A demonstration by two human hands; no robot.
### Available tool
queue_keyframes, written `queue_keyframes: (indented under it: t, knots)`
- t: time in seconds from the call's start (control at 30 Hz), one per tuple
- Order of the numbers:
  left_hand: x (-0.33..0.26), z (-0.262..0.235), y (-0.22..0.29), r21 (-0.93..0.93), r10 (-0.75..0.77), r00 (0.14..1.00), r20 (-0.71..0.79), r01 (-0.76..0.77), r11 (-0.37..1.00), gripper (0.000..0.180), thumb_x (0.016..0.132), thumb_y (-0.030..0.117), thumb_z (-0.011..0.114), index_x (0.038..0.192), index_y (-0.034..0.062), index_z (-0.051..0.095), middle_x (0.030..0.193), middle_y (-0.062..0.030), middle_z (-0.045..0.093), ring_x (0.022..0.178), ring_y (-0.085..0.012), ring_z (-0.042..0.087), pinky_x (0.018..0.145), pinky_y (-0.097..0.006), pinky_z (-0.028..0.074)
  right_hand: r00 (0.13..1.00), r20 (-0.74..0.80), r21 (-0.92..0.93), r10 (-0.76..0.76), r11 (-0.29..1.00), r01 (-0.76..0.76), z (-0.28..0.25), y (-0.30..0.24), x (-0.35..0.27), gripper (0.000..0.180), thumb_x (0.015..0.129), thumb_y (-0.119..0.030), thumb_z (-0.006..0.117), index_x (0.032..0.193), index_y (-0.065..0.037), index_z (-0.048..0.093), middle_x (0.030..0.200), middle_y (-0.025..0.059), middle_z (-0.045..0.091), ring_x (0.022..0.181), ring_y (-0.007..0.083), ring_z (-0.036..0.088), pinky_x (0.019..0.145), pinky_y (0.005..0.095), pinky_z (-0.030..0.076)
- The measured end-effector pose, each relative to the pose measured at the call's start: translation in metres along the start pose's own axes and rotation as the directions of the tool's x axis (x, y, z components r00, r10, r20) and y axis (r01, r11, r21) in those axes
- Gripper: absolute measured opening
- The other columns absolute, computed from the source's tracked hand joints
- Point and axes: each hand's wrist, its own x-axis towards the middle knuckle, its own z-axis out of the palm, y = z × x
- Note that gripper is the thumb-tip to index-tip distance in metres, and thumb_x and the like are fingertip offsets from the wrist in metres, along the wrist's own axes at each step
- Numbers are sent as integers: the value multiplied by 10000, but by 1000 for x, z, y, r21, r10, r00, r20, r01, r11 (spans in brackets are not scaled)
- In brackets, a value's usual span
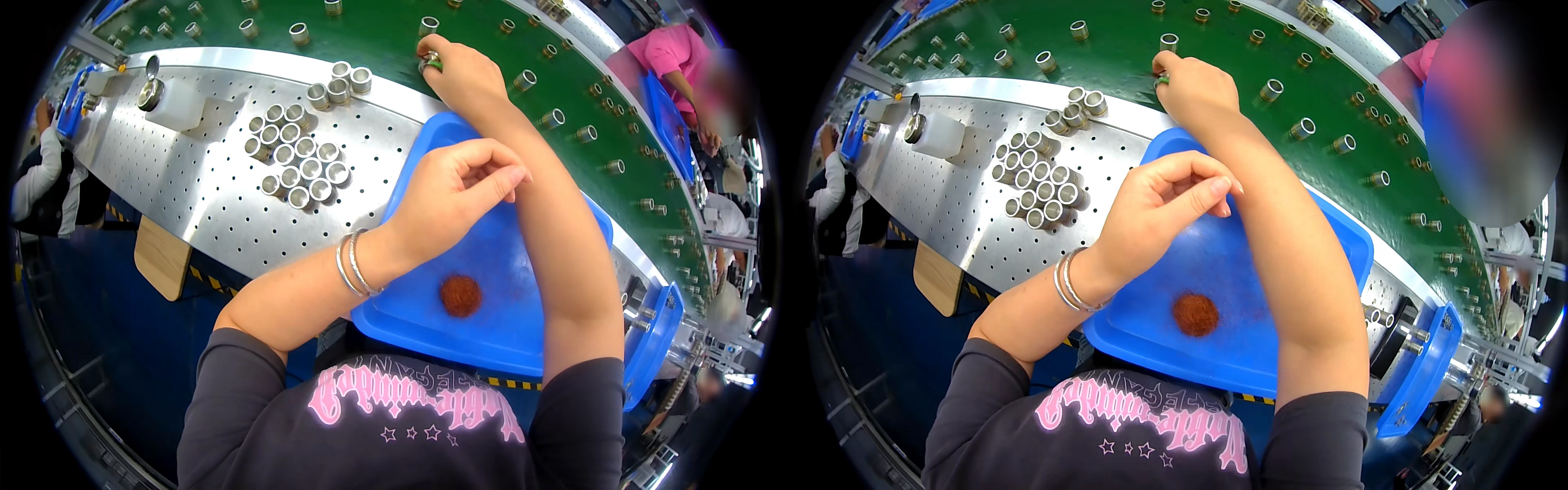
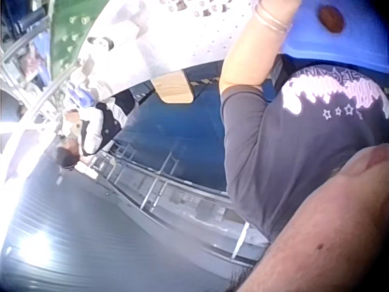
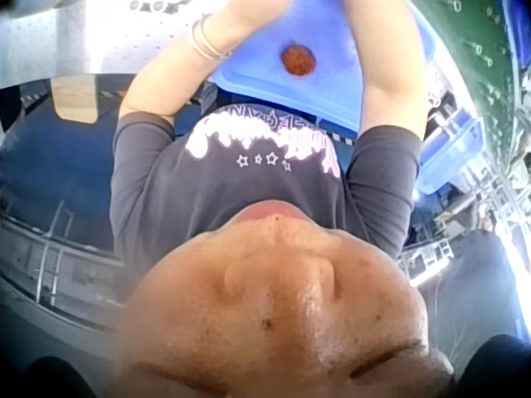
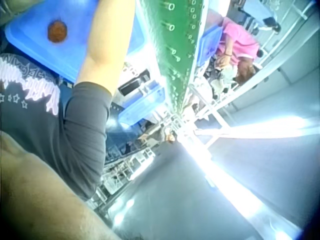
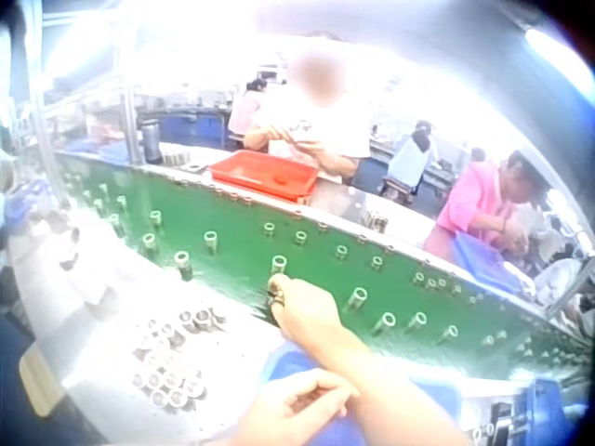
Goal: The person uses tweezers to pick up small reddish-brown granules from a blue tray and places them into the center of small cylindrical metal parts. The person repeatedly handles the metal parts, rotating them to position the granules, and places the finished parts onto a perforated metal rack.
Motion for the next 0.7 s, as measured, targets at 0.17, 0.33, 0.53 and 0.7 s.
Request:
queue_keyframes:
  t: [0.17, 0.33, 0.53, 0.7]
  knots:
    - [4, -5, -3, -82, 4, 996, -94, -12, 997, 177, 901, 133, 525, 1021, 10, 567, 882, -52, 603, 831, -107, 564, 778, -250, 459, 997, -76, 505, 0, 862, 39, -35, 25, -29, 165, 746, -169, 570, 850, -90, 670, 714, 43, 591, 665, 124, 542, 638, 271, 423]
    - [9, -10, -9, -424, -237, 952, -195, 137, 895, 283, 916, 167, 495, 1135, -12, 501, 1008, -92, 579, 937, -160, 575, 836, -299, 475, 980, 191, 700, -52, 707, -99, -101, 32, -101, 206, 738, -97, 585, 914, -33, 671, 764, 15, 610, 729, 82, 546, 677, 234, 436]
    - [6, -2, -3, -179, -352, 914, 200, 387, 904, 391, 896, 158, 532, 1243, -8, 463, 1110, -110, 571, 1002, -170, 575, 860, -292, 476, 987, 150, 812, -53, 577, -93, -94, 55, -145, 227, 746, -87, 629, 959, -12, 654, 817, 12, 611, 761, 81, 551, 697, 223, 440]
    - [8, -4, -5, -236, -310, 940, 142, 336, 912, 470, 873, 112, 561, 1301, 16, 393, 1128, -115, 567, 998, -166, 576, 888, -287, 469, 953, -188, 776, 238, 631, -4, -93, 39, -161, 201, 763, -114, 681, 930, -13, 634, 822, -1, 594, 733, 62, 525, 640, 188, 414]
